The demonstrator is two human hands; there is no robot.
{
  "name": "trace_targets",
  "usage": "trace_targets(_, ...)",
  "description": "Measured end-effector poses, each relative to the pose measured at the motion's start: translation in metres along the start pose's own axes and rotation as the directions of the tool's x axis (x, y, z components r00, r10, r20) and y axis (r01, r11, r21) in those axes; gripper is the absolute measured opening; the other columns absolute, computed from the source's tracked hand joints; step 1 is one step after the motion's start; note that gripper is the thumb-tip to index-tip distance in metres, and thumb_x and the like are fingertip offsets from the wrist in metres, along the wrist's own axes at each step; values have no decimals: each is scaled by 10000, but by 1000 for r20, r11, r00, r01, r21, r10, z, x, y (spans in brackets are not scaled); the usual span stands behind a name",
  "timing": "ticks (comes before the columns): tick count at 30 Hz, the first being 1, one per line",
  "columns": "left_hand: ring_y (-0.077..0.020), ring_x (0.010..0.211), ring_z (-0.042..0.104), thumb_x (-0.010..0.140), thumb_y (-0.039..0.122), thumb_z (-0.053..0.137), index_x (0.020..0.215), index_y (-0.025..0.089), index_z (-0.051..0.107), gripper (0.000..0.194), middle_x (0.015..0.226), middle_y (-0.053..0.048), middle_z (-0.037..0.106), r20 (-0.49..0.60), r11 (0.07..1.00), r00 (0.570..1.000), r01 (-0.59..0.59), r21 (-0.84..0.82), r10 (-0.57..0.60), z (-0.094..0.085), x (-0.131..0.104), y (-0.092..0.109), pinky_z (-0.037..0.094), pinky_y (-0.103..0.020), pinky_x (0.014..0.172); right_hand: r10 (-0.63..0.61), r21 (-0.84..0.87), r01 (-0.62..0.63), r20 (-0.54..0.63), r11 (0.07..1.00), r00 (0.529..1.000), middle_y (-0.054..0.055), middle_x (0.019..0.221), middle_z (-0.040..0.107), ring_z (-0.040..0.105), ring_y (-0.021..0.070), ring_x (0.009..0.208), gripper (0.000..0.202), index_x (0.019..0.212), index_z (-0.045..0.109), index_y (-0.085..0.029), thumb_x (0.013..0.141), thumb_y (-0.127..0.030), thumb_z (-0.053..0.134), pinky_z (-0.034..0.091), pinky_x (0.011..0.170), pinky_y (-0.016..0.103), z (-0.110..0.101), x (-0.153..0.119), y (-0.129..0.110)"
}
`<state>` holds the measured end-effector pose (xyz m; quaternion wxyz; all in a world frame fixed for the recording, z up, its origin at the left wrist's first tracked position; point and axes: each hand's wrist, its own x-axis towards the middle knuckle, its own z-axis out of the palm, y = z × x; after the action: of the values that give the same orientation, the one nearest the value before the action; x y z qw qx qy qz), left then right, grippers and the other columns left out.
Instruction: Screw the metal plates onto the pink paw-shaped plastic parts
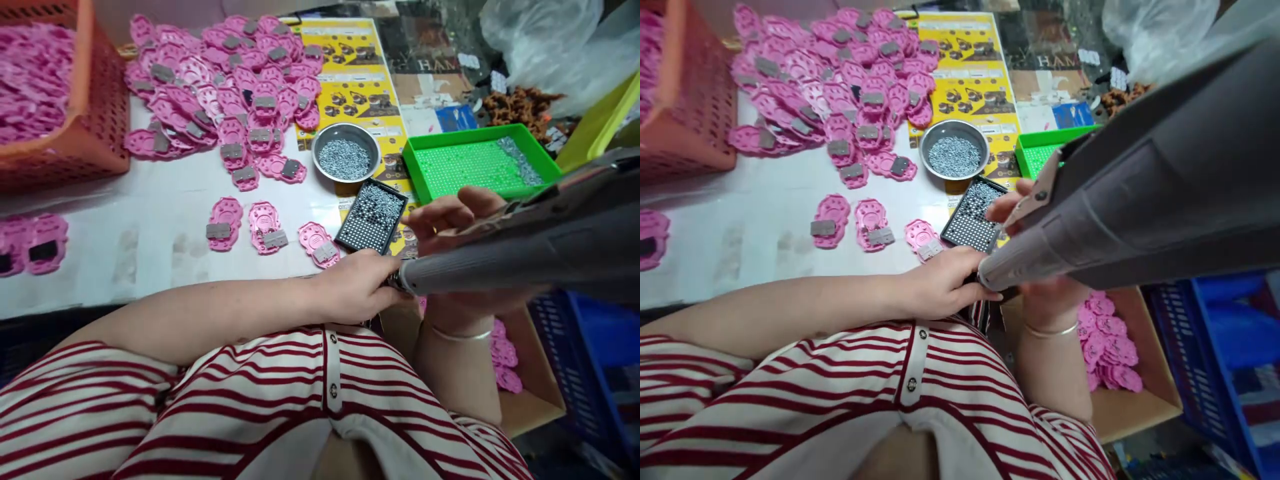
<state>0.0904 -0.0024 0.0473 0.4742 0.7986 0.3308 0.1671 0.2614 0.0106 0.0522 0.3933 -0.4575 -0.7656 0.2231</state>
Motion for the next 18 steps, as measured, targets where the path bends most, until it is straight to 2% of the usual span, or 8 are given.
trace_targets(1, -237, 965, 634, 975, 367, 606, 1002, 183, 658, 193, 972, -67, 714, 7, 1000, 1000, 8, 17, -8, -2, -2, 2, 496, -338, 855, -15, 5, 15, -13, 1000, 1000, 130, 1212, 659, 697, 243, 1123, 553, 1432, 376, -317, 1002, -422, 45, 606, 958, 507, -2, 7, 7)
trace_targets(2, -238, 963, 627, 977, 372, 598, 1008, 188, 665, 199, 959, -63, 711, 11, 1000, 1000, 10, 21, -10, -2, -5, 3, 493, -340, 851, -31, -9, 31, -12, 999, 999, 119, 1207, 664, 689, 243, 1129, 470, 1355, 481, -308, 1015, -415, 175, 594, 984, 505, -2, 12, 12)
trace_targets(4, -246, 995, 620, 980, 399, 589, 1028, 190, 675, 231, 983, -69, 710, 22, 1000, 1000, 5, 3, -5, -2, -11, 4, 490, -350, 871, -66, -69, 75, 120, 995, 991, 96, 1178, 694, 675, 249, 1146, 283, 1159, 654, -279, 967, -352, 458, 567, 1035, 499, 4, 20, 19)
trace_targets(7, -254, 1028, 626, 979, 445, 584, 1050, 196, 686, 278, 1035, -80, 718, 61, 999, 998, -7, -36, 9, 1, -19, 5, 485, -364, 890, -116, -137, 192, 432, 972, 894, 77, 1149, 734, 686, 239, 1102, 234, 1046, 741, -248, 876, -212, 585, 580, 1005, 451, 20, 29, 20)
trace_targets(9, -255, 1014, 635, 984, 449, 575, 1054, 206, 691, 278, 1027, -75, 725, 100, 999, 995, -18, -41, 22, 1, -24, 4, 480, -366, 880, -126, -164, 246, 528, 955, 840, 93, 1137, 738, 688, 234, 1074, 270, 1060, 749, -218, 886, -187, 544, 591, 971, 431, 29, 35, 21)
trace_targets(12, -260, 1002, 642, 992, 458, 561, 1055, 203, 689, 293, 998, -72, 731, 125, 999, 992, -29, -41, 34, -2, -30, 3, 476, -377, 892, -116, -225, 274, 538, 935, 835, 121, 1135, 726, 675, 241, 1069, 291, 1071, 742, -186, 914, -199, 498, 589, 964, 447, 34, 46, 32)
trace_targets(16, -259, 1025, 651, 987, 445, 574, 1046, 199, 691, 279, 1039, -69, 741, 107, 994, 993, -39, -106, 51, -8, -35, -2, 473, -378, 924, -101, -329, 270, 451, 905, 887, 171, 1221, 678, 630, 290, 1153, 306, 1127, 716, -171, 929, -255, 498, 546, 1017, 541, 28, 51, 52)
trace_targets(18, -255, 1024, 651, 985, 439, 577, 1053, 202, 690, 271, 1051, -66, 742, 97, 992, 994, -33, -124, 46, -10, -37, -4, 474, -370, 914, -111, -350, 284, 439, 893, 892, 166, 1240, 669, 616, 292, 1170, 312, 1149, 706, -185, 938, -295, 504, 532, 1025, 549, 25, 49, 53)
